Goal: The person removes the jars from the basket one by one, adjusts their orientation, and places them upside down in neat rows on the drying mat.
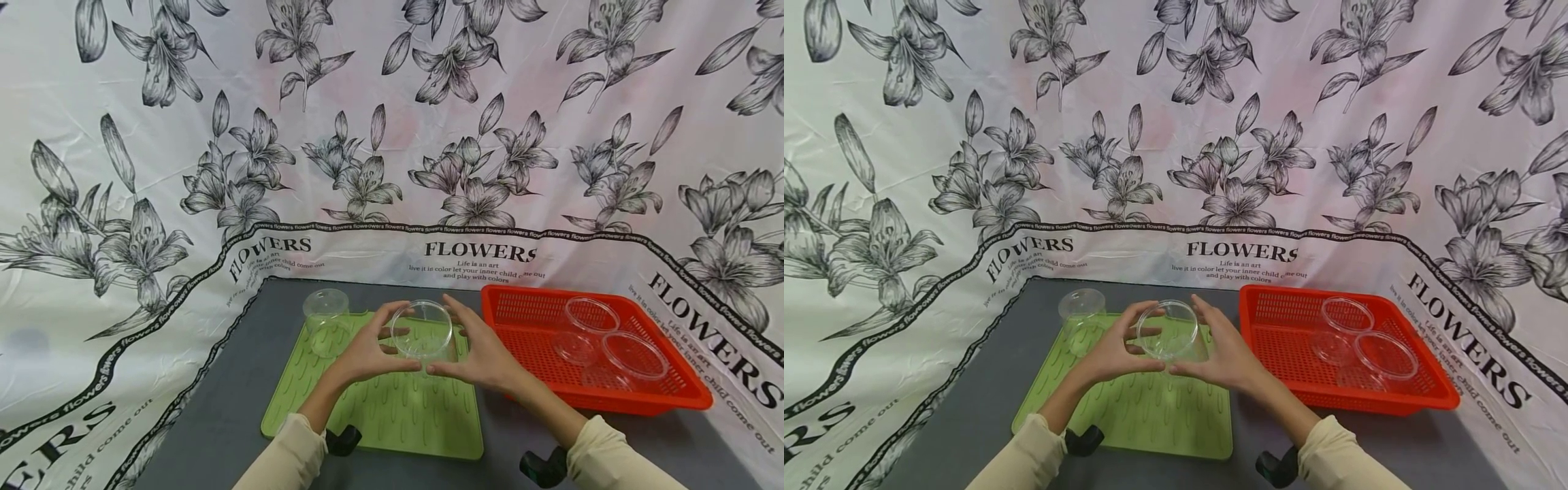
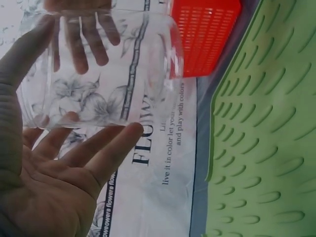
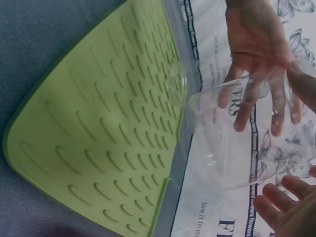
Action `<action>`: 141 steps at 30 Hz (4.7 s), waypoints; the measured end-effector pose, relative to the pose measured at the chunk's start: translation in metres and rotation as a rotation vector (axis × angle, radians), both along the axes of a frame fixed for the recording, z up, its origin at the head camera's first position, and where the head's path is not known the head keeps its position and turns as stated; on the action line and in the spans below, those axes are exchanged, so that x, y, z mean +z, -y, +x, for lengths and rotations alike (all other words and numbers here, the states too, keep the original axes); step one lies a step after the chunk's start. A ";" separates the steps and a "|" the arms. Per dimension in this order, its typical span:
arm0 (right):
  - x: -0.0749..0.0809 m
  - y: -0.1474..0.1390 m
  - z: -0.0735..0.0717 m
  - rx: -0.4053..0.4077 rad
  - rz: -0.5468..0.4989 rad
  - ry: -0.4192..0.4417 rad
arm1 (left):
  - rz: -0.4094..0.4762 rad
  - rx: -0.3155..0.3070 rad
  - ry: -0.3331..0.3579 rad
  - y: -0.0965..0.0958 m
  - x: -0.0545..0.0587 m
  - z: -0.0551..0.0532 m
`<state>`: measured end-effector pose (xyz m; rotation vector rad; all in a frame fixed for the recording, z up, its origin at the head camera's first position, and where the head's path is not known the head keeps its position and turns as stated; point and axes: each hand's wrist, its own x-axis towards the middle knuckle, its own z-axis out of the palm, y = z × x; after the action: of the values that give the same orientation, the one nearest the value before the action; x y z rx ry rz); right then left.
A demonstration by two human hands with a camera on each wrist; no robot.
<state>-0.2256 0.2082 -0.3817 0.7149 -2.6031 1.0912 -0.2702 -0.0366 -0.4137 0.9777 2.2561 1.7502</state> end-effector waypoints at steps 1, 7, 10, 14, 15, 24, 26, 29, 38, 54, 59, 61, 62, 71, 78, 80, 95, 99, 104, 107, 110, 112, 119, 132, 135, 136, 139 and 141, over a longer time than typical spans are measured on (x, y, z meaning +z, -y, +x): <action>-0.002 0.000 0.000 -0.001 -0.006 -0.005 | 0.018 0.000 0.004 0.001 -0.001 0.001; -0.011 0.000 0.001 0.018 -0.052 -0.026 | 0.147 -0.048 0.040 0.005 -0.002 0.004; -0.014 0.001 0.000 0.019 -0.072 -0.019 | 0.210 -0.088 0.058 0.004 -0.002 0.005; -0.016 0.003 0.000 0.022 -0.086 -0.012 | 0.266 -0.130 0.075 0.004 -0.003 0.005; -0.016 0.003 0.000 0.026 -0.088 -0.014 | 0.272 -0.134 0.077 0.004 -0.003 0.005; -0.017 0.003 0.001 0.023 -0.073 -0.043 | 0.269 -0.160 0.079 0.005 -0.007 0.007; -0.017 0.002 0.001 0.021 -0.065 -0.050 | 0.259 -0.159 0.083 0.005 -0.006 0.008; -0.017 0.001 0.002 0.012 -0.053 -0.057 | 0.242 -0.142 0.079 0.006 -0.004 0.008; -0.020 0.000 0.000 -0.008 -0.004 -0.077 | 0.163 -0.059 -0.032 0.006 0.003 0.010; -0.022 0.006 0.000 0.017 0.169 -0.243 | -0.211 0.080 -0.301 -0.001 0.022 0.018; -0.023 0.007 0.001 -0.001 0.206 -0.274 | -0.257 0.096 -0.356 -0.002 0.023 0.021; -0.023 0.007 0.002 -0.005 0.213 -0.277 | -0.266 0.102 -0.361 -0.001 0.022 0.022; -0.022 0.007 0.003 -0.007 0.219 -0.277 | -0.266 0.103 -0.361 -0.001 0.022 0.022; -0.025 0.008 0.002 -0.018 0.216 -0.284 | -0.214 0.110 -0.325 0.000 0.019 0.022; -0.026 0.006 0.000 -0.012 0.163 -0.323 | -0.146 0.148 -0.237 0.004 0.011 0.019; -0.025 0.005 0.000 -0.006 0.136 -0.316 | -0.109 0.155 -0.217 0.006 0.008 0.018; -0.024 -0.005 0.001 -0.008 -0.037 -0.218 | 0.183 0.099 -0.093 0.023 -0.009 0.014; -0.024 -0.005 0.003 -0.030 -0.067 -0.157 | 0.291 0.034 -0.053 0.027 -0.012 0.011; -0.026 -0.005 0.005 -0.037 -0.134 -0.069 | 0.394 -0.012 -0.015 0.030 -0.015 0.008; -0.027 -0.004 0.004 -0.010 -0.193 -0.040 | 0.436 -0.038 0.007 0.031 -0.015 0.008; -0.028 -0.001 0.003 0.042 -0.271 -0.018 | 0.462 -0.059 0.017 0.030 -0.014 0.008; -0.028 0.001 0.002 0.091 -0.345 0.014 | 0.481 -0.071 0.021 0.029 -0.013 0.009; -0.028 0.008 0.003 0.219 -0.608 0.191 | 0.511 -0.077 0.012 0.024 -0.011 0.009; -0.032 0.019 0.002 0.344 -0.809 0.295 | 0.507 -0.082 0.020 0.021 -0.011 0.011; -0.031 0.021 0.003 0.355 -0.816 0.301 | 0.519 -0.086 0.031 0.021 -0.011 0.011; -0.030 0.021 0.003 0.362 -0.819 0.299 | 0.525 -0.091 0.036 0.021 -0.012 0.011; -0.030 0.022 0.004 0.380 -0.827 0.294 | 0.543 -0.108 0.056 0.020 -0.013 0.011; -0.029 0.023 0.004 0.384 -0.832 0.294 | 0.555 -0.122 0.070 0.019 -0.014 0.011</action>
<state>-0.2218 0.1850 -0.4108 0.8823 -1.9093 2.3201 -0.2590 -0.0561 -0.4280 1.0836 1.6504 2.3625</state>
